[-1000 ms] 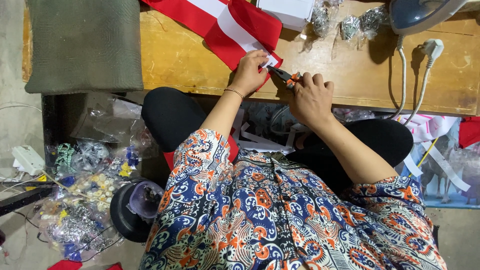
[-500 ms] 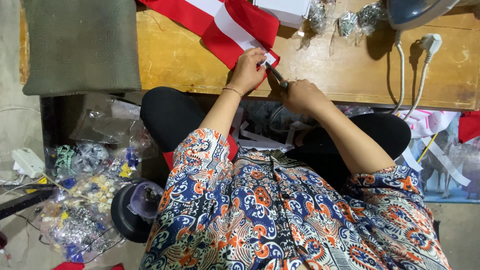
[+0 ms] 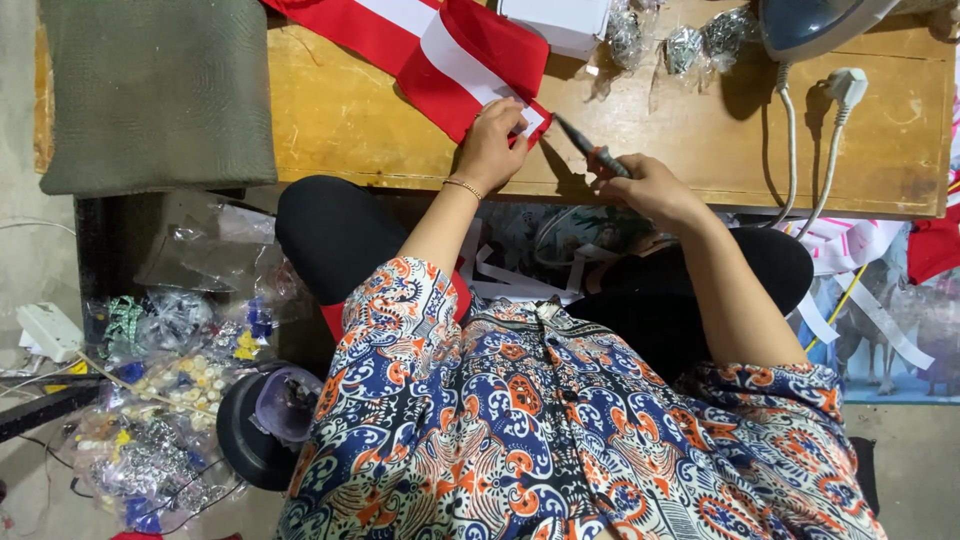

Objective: The person aligns red and white fabric strips, secures metal clips to the fabric with pliers, and trims the fabric using scissors on a wooden workbench.

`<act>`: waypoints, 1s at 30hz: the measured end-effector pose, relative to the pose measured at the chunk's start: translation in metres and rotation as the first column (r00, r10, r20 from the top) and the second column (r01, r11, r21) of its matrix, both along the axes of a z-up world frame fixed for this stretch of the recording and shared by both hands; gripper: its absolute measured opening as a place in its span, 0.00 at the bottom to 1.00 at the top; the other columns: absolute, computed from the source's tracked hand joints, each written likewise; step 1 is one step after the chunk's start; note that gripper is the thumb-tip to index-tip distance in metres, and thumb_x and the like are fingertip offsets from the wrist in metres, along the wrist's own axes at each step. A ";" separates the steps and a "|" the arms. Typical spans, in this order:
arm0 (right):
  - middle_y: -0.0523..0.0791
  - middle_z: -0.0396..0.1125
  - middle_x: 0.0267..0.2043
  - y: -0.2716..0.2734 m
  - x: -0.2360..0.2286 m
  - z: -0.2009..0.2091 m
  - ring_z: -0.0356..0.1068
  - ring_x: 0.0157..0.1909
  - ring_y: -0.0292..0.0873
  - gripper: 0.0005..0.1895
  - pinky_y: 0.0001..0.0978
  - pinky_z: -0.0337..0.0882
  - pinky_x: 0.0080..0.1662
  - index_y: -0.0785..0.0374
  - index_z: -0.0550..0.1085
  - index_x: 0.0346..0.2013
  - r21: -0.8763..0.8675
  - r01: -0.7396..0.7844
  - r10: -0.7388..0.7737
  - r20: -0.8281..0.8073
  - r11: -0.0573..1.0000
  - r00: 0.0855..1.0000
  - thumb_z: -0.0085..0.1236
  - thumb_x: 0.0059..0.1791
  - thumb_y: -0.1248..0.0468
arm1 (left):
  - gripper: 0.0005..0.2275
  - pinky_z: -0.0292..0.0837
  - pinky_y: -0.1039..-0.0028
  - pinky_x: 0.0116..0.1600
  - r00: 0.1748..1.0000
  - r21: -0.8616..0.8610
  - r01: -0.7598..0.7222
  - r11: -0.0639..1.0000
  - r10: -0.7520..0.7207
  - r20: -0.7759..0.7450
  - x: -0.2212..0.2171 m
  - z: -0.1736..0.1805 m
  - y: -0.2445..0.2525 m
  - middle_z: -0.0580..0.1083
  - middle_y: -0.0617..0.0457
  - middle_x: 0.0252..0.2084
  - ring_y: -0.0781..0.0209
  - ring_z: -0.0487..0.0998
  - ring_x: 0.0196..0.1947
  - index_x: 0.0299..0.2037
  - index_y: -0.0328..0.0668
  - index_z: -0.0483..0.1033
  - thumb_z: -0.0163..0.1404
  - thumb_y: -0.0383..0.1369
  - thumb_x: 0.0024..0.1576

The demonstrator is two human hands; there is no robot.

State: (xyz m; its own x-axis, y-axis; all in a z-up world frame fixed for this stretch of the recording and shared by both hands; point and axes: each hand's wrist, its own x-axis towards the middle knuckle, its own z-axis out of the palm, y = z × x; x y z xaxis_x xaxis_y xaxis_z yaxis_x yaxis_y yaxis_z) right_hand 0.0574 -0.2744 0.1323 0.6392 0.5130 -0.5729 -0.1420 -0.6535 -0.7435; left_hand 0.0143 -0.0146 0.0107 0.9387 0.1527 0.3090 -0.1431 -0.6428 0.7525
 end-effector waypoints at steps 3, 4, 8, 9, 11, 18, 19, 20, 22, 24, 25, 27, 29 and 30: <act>0.46 0.68 0.34 0.007 -0.010 0.016 0.66 0.31 0.39 0.11 0.29 0.68 0.35 0.62 0.72 0.49 0.016 0.132 -0.131 -0.014 0.991 0.991 0.59 0.52 0.67 | 0.04 0.74 0.55 0.59 0.997 0.034 -0.063 0.997 0.062 0.038 0.001 0.001 -0.008 0.78 0.41 0.50 0.43 0.75 0.56 0.35 0.35 0.79 0.57 0.28 0.54; 0.46 0.70 0.39 0.011 -0.013 0.021 0.70 0.33 0.39 0.17 0.29 0.73 0.37 0.62 0.71 0.52 0.001 0.156 -0.156 0.051 0.988 0.986 0.63 0.50 0.69 | 0.04 0.75 0.54 0.59 0.993 0.059 -0.101 0.993 0.098 0.061 0.000 0.000 -0.011 0.79 0.40 0.49 0.42 0.76 0.56 0.34 0.35 0.80 0.58 0.28 0.54; 0.44 0.69 0.35 0.011 -0.008 -0.019 0.69 0.31 0.40 0.14 0.31 0.71 0.34 0.60 0.71 0.47 -0.007 0.120 -0.118 0.112 0.993 0.987 0.63 0.48 0.70 | 0.04 0.75 0.54 0.59 0.992 0.071 -0.114 0.991 0.111 0.052 0.001 -0.008 -0.012 0.79 0.39 0.50 0.41 0.76 0.57 0.36 0.34 0.80 0.57 0.26 0.55; 0.48 0.69 0.33 0.010 -0.007 -0.031 0.72 0.36 0.49 0.14 0.38 0.70 0.38 0.59 0.75 0.44 -0.066 0.080 -0.061 0.251 0.995 0.966 0.65 0.46 0.62 | 0.04 0.75 0.56 0.59 0.983 0.066 -0.121 0.991 0.110 0.146 0.004 -0.018 -0.010 0.78 0.43 0.46 0.42 0.77 0.55 0.33 0.38 0.78 0.58 0.25 0.50; 0.53 0.69 0.31 0.006 -0.001 -0.044 0.74 0.41 0.59 0.17 0.45 0.70 0.41 0.59 0.78 0.41 -0.124 0.044 0.007 0.382 0.991 0.924 0.68 0.43 0.55 | 0.06 0.74 0.59 0.59 0.965 0.065 -0.130 0.989 0.111 0.238 0.006 -0.028 -0.007 0.78 0.46 0.43 0.43 0.78 0.53 0.31 0.42 0.77 0.59 0.25 0.46; 0.60 0.65 0.48 -0.022 0.048 -0.051 0.69 0.50 0.70 0.24 0.61 0.71 0.46 0.69 0.71 0.46 -0.370 -0.038 0.299 0.683 0.928 0.666 0.55 0.57 0.48 | 0.10 0.72 0.60 0.62 0.964 0.134 -0.145 0.980 0.109 0.244 0.003 -0.022 -0.010 0.77 0.46 0.44 0.44 0.77 0.55 0.39 0.42 0.75 0.58 0.25 0.47; 0.57 0.63 0.53 -0.028 0.059 -0.062 0.67 0.53 0.67 0.24 0.59 0.71 0.48 0.69 0.71 0.47 -0.466 -0.037 0.401 0.715 0.884 0.573 0.53 0.57 0.47 | 0.10 0.71 0.60 0.62 0.964 0.146 -0.150 0.978 0.111 0.243 0.001 -0.019 -0.010 0.77 0.46 0.44 0.44 0.77 0.55 0.39 0.42 0.75 0.58 0.25 0.48; 0.57 0.63 0.53 -0.031 0.068 -0.070 0.67 0.53 0.67 0.24 0.59 0.71 0.48 0.69 0.71 0.47 -0.466 -0.033 0.399 0.717 0.884 0.571 0.53 0.57 0.47 | 0.10 0.71 0.60 0.62 0.963 0.146 -0.147 0.978 0.108 0.247 0.001 -0.018 -0.011 0.77 0.46 0.44 0.44 0.77 0.55 0.39 0.42 0.75 0.58 0.25 0.48; 0.54 0.64 0.51 -0.036 0.087 -0.086 0.65 0.57 0.62 0.24 0.55 0.70 0.50 0.68 0.71 0.45 -0.518 -0.024 0.473 0.759 0.855 0.448 0.61 0.52 0.48 | 0.06 0.72 0.61 0.62 0.960 0.186 -0.153 0.971 0.101 0.261 -0.001 -0.015 -0.011 0.77 0.45 0.45 0.44 0.77 0.55 0.35 0.42 0.73 0.56 0.24 0.50; 0.53 0.65 0.51 -0.031 0.092 -0.080 0.65 0.57 0.61 0.24 0.55 0.70 0.50 0.65 0.70 0.45 -0.510 -0.026 0.468 0.766 0.860 0.441 0.63 0.50 0.47 | 0.05 0.72 0.61 0.62 0.962 0.188 -0.151 0.971 0.101 0.253 -0.001 -0.012 -0.012 0.77 0.45 0.45 0.44 0.77 0.55 0.35 0.41 0.73 0.55 0.24 0.51; 0.52 0.66 0.50 -0.029 0.094 -0.077 0.65 0.57 0.60 0.24 0.55 0.70 0.51 0.62 0.70 0.44 -0.501 -0.031 0.463 0.772 0.865 0.436 0.66 0.48 0.47 | 0.05 0.73 0.61 0.61 0.965 0.189 -0.149 0.971 0.101 0.242 -0.001 -0.011 -0.012 0.77 0.45 0.45 0.44 0.77 0.55 0.35 0.41 0.73 0.55 0.24 0.52; 0.49 0.66 0.45 -0.007 0.110 -0.092 0.68 0.51 0.57 0.18 0.49 0.70 0.47 0.59 0.72 0.42 -0.400 -0.090 0.409 0.875 0.912 0.259 0.68 0.47 0.53 | 0.04 0.73 0.61 0.61 0.965 0.185 -0.157 0.970 0.111 0.236 -0.001 -0.011 -0.012 0.77 0.46 0.45 0.45 0.77 0.55 0.35 0.42 0.73 0.54 0.25 0.52; 0.47 0.67 0.39 0.020 0.123 -0.113 0.70 0.46 0.54 0.13 0.43 0.71 0.44 0.56 0.74 0.39 -0.301 -0.169 0.318 0.944 0.939 0.085 0.70 0.46 0.59 | 0.04 0.74 0.61 0.61 0.966 0.182 -0.164 0.970 0.121 0.227 -0.002 -0.009 -0.013 0.77 0.47 0.45 0.45 0.78 0.55 0.35 0.42 0.73 0.54 0.25 0.52; 0.44 0.67 0.36 0.037 0.130 -0.125 0.70 0.42 0.50 0.08 0.38 0.70 0.42 0.54 0.75 0.35 -0.294 -0.228 0.298 0.955 0.928 -0.019 0.66 0.46 0.59 | 0.04 0.74 0.62 0.61 0.967 0.185 -0.164 0.969 0.121 0.223 -0.003 -0.007 -0.013 0.77 0.47 0.45 0.46 0.78 0.55 0.35 0.42 0.73 0.54 0.25 0.52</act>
State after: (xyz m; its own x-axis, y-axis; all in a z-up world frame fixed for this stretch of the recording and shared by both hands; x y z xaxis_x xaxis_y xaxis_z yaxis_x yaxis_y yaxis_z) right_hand 0.1870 -0.2370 0.0075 0.4283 0.7943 0.4308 0.8756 -0.4827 0.0195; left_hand 0.0117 -0.0277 0.0036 0.8231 0.1949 0.5334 -0.1790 -0.8023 0.5695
